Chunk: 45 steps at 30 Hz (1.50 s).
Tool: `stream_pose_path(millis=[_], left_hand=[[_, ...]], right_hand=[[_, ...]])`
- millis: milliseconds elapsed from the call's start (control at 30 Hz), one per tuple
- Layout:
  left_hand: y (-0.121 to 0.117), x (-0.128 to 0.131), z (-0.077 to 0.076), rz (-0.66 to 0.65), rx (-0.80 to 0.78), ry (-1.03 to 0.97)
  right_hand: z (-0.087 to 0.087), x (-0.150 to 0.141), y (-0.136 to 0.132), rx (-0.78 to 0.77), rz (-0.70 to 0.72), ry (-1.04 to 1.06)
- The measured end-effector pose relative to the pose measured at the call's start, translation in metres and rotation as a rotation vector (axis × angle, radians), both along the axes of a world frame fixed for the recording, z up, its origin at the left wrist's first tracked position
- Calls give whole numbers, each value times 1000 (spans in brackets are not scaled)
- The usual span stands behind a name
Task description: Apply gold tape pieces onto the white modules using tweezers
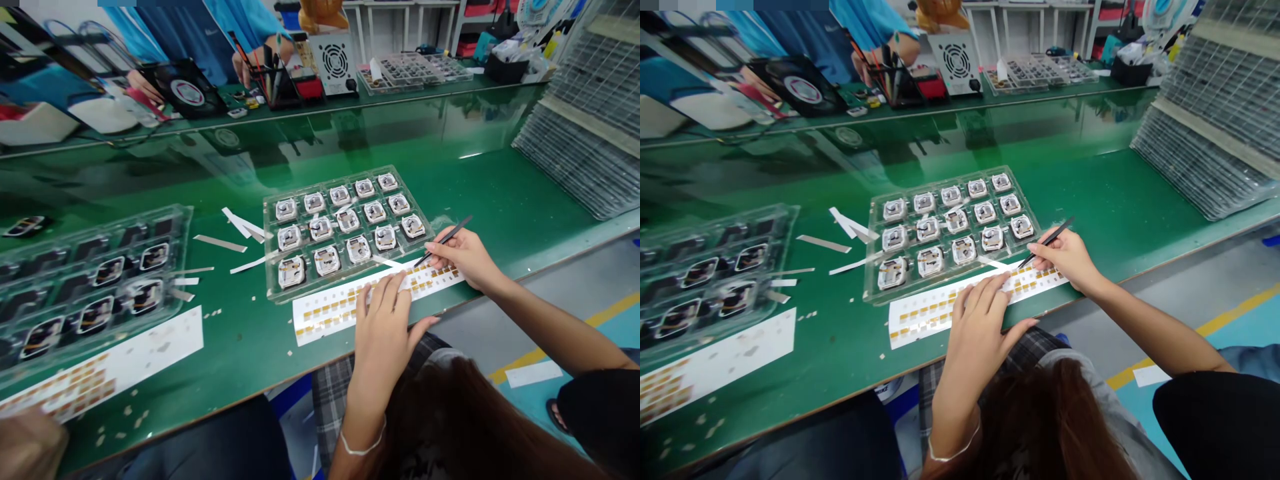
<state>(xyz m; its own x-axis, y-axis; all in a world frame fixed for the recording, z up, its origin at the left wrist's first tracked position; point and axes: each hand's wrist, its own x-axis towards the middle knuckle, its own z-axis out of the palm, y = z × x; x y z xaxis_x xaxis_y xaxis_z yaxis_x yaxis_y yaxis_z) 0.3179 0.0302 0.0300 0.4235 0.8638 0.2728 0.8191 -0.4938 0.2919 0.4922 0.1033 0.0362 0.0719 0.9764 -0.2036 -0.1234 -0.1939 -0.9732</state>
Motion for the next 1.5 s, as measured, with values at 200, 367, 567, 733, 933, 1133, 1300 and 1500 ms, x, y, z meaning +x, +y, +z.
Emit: stream_pose_path(millis=[200, 367, 567, 733, 933, 1133, 1300, 1500], left_hand=[[-1, 0, 0, 8, -4, 4], [0, 0, -1, 13, 9, 6], [-2, 0, -2, 11, 32, 20], [1, 3, -3, 24, 40, 16], [8, 5, -2, 26, 34, 6], [6, -1, -1, -21, -22, -94], [18, -12, 14, 327, 36, -155], [50, -28, 22, 548, -76, 140]], right_hand=[[2, -1, 0, -10, -6, 1], [2, -1, 0, -17, -3, -7], [4, -1, 0, -18, 24, -22], [5, 0, -1, -11, 38, -12], [0, 4, -1, 3, 51, 20], [-1, 7, -2, 32, 40, 69], [-5, 9, -7, 86, -20, 133], [-11, 12, -7, 128, -50, 206]])
